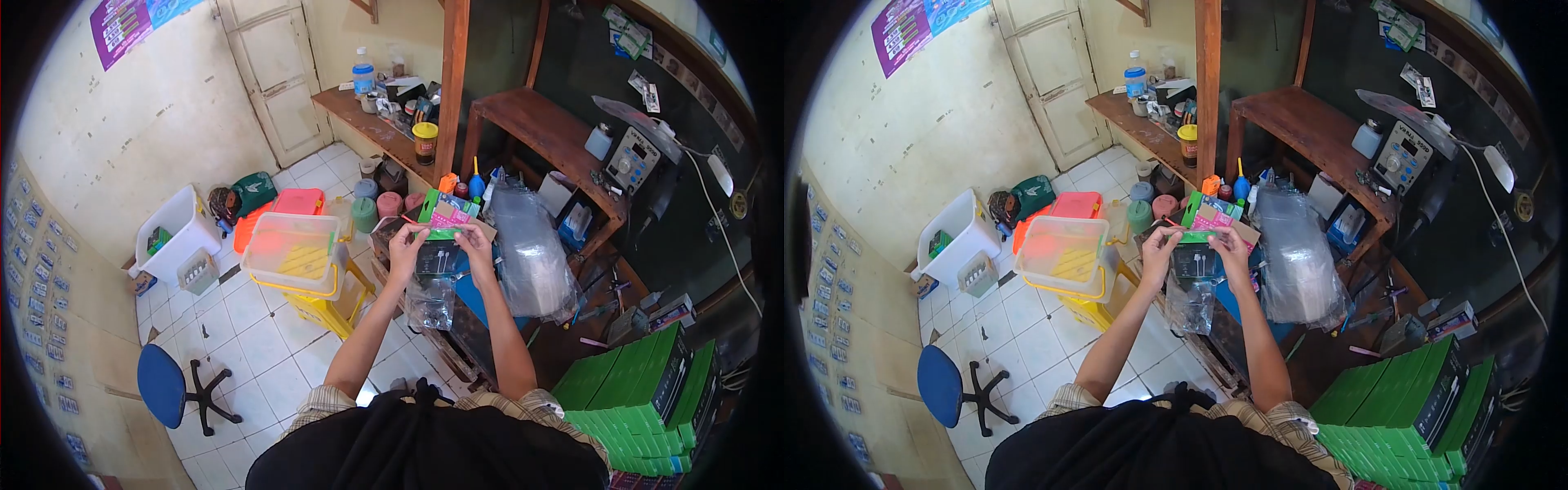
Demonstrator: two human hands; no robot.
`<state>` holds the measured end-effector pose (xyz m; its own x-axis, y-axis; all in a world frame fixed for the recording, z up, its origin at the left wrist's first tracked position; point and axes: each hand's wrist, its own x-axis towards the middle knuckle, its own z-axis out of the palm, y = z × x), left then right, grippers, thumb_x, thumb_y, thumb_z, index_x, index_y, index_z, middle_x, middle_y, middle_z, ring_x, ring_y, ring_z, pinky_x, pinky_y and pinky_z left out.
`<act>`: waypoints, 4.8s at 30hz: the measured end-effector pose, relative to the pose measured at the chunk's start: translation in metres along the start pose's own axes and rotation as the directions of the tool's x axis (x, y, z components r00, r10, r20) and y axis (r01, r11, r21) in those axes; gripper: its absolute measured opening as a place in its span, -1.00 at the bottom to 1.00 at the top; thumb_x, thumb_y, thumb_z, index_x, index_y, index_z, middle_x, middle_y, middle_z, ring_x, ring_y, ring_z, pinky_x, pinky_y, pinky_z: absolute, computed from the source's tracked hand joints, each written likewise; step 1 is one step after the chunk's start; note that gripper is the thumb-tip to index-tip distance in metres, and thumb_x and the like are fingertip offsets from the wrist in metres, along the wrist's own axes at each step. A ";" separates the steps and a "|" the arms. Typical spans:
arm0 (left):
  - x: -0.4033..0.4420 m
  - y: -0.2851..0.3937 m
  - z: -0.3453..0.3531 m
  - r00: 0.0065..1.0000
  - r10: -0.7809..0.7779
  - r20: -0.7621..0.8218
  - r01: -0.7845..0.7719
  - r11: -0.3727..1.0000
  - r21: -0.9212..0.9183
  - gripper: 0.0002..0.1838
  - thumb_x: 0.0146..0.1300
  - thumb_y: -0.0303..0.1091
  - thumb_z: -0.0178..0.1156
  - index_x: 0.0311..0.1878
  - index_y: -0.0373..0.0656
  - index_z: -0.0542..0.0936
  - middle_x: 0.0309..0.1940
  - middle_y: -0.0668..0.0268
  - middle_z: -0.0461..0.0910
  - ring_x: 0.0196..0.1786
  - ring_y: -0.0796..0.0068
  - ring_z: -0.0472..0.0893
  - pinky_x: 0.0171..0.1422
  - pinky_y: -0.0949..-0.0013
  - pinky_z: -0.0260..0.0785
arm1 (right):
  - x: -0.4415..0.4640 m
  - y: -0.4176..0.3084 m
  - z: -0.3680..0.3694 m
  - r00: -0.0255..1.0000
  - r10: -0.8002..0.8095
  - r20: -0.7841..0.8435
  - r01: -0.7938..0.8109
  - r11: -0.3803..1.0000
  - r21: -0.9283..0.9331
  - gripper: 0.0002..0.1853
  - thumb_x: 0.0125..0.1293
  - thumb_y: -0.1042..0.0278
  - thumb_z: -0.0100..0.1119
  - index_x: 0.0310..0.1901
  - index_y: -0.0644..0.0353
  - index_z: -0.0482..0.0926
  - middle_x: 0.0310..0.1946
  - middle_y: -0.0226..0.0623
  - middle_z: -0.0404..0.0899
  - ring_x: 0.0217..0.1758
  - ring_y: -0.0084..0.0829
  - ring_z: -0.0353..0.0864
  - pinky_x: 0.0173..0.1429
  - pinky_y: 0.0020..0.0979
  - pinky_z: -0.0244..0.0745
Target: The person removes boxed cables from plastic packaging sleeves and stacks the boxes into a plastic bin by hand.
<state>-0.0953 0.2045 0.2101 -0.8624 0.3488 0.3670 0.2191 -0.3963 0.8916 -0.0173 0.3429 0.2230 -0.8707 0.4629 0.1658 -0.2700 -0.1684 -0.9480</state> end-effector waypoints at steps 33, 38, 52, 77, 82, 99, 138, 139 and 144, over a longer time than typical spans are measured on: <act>0.035 0.052 0.046 0.986 0.158 -0.047 -0.156 0.987 0.033 -0.89 0.18 -0.41 0.18 -0.34 -0.24 0.51 -0.42 0.35 0.56 -0.31 0.64 0.52 -0.16 0.55 0.34 | 0.019 -0.042 0.007 0.944 -0.331 -0.021 0.325 0.937 -0.129 -0.78 0.13 0.58 0.18 -0.16 0.29 0.45 -0.29 -0.35 0.53 -0.21 -0.60 0.50 -0.09 -0.55 0.43; 0.042 0.067 0.046 0.991 0.126 -0.054 -0.128 0.991 -0.036 -0.88 0.18 -0.39 0.18 -0.32 -0.24 0.50 -0.41 0.34 0.57 -0.31 0.60 0.56 -0.16 0.55 0.36 | 0.026 -0.044 0.004 0.938 -0.333 -0.098 0.318 0.938 -0.137 -0.96 0.17 0.54 0.16 -0.37 0.29 0.50 -0.48 -0.43 0.53 -0.33 -0.66 0.49 -0.19 -0.62 0.37; 0.020 0.025 0.015 0.996 0.071 -0.061 -0.068 0.997 0.043 -0.71 0.15 -0.37 0.22 -0.11 -0.25 0.41 -0.20 0.28 0.50 -0.10 0.54 0.49 0.04 0.50 0.29 | 0.025 -0.024 0.007 0.952 -0.289 0.100 0.306 0.886 -0.348 -0.85 0.19 0.40 0.16 -0.33 0.30 0.46 -0.48 -0.36 0.52 -0.40 -0.63 0.48 -0.27 -0.55 0.38; 0.008 -0.014 -0.033 0.983 0.014 -0.182 0.100 0.792 0.603 -0.71 0.07 -0.22 0.25 -0.35 -0.22 0.41 -0.51 0.33 0.45 -0.38 0.49 0.41 -0.21 0.37 0.27 | 0.042 -0.041 0.007 0.863 0.501 0.065 -0.398 0.754 -0.522 -0.77 0.11 0.24 0.13 -0.60 0.15 0.47 -0.80 -0.44 0.33 -0.85 -0.66 0.21 -0.80 -0.56 0.04; 0.003 0.054 -0.018 0.871 0.480 0.107 -0.385 0.531 0.755 -0.36 -0.09 -0.25 0.37 0.07 -0.16 0.32 -0.19 0.20 0.52 0.09 0.19 0.36 0.22 0.22 0.11 | 0.038 -0.047 0.011 0.918 0.362 0.163 -0.258 0.857 -0.447 -0.76 0.07 0.26 0.18 -0.25 0.18 0.61 -0.62 -0.47 0.47 -0.63 -0.54 0.39 -0.49 -0.47 0.34; -0.017 -0.013 -0.040 0.966 -0.015 0.257 -0.182 0.669 0.721 -0.38 -0.02 -0.36 0.35 0.12 -0.23 0.32 -0.18 0.20 0.59 -0.15 0.28 0.62 -0.04 0.35 0.46 | 0.015 -0.002 -0.005 0.939 0.036 0.342 0.089 0.935 -0.344 -0.64 0.06 0.34 0.31 -0.10 0.25 0.50 -0.22 -0.37 0.54 -0.13 -0.53 0.47 0.00 -0.48 0.34; 0.001 0.035 -0.420 0.910 -0.345 0.231 0.293 0.928 0.231 -0.42 0.21 -0.41 0.13 0.26 -0.24 0.16 -0.22 0.32 0.49 -0.21 0.65 0.44 -0.10 0.55 0.29 | 0.030 0.150 0.344 0.953 -0.302 0.029 0.289 0.875 -0.389 -0.35 0.13 0.32 0.24 0.22 0.20 0.18 -0.11 -0.23 0.51 -0.12 -0.34 0.53 -0.01 -0.43 0.40; 0.006 0.042 -0.421 0.904 -0.345 0.253 0.276 0.922 0.271 -0.43 0.21 -0.39 0.13 0.25 -0.23 0.17 -0.23 0.31 0.48 -0.21 0.61 0.45 -0.08 0.51 0.30 | 0.036 0.141 0.343 0.962 -0.252 0.108 0.274 0.896 -0.350 -0.35 0.11 0.34 0.25 0.24 0.17 0.20 -0.12 -0.22 0.52 -0.14 -0.37 0.54 -0.06 -0.47 0.42; 0.027 0.002 -0.445 0.877 -0.375 0.299 0.278 0.905 0.321 -0.46 0.22 -0.35 0.12 0.24 -0.22 0.19 -0.09 0.18 0.44 -0.05 0.54 0.43 -0.01 0.43 0.30 | 0.043 0.129 0.346 0.977 0.036 0.211 0.110 0.762 -0.638 -0.49 0.04 0.39 0.29 0.06 0.24 0.39 -0.26 -0.09 0.56 -0.32 -0.36 0.58 -0.26 -0.42 0.43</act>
<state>-0.3212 -0.1652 0.1032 -0.7022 0.7089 0.0665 0.1053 0.0110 0.9944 -0.2319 0.0400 0.2014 -0.9470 0.2626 0.1852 -0.0393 0.4774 -0.8778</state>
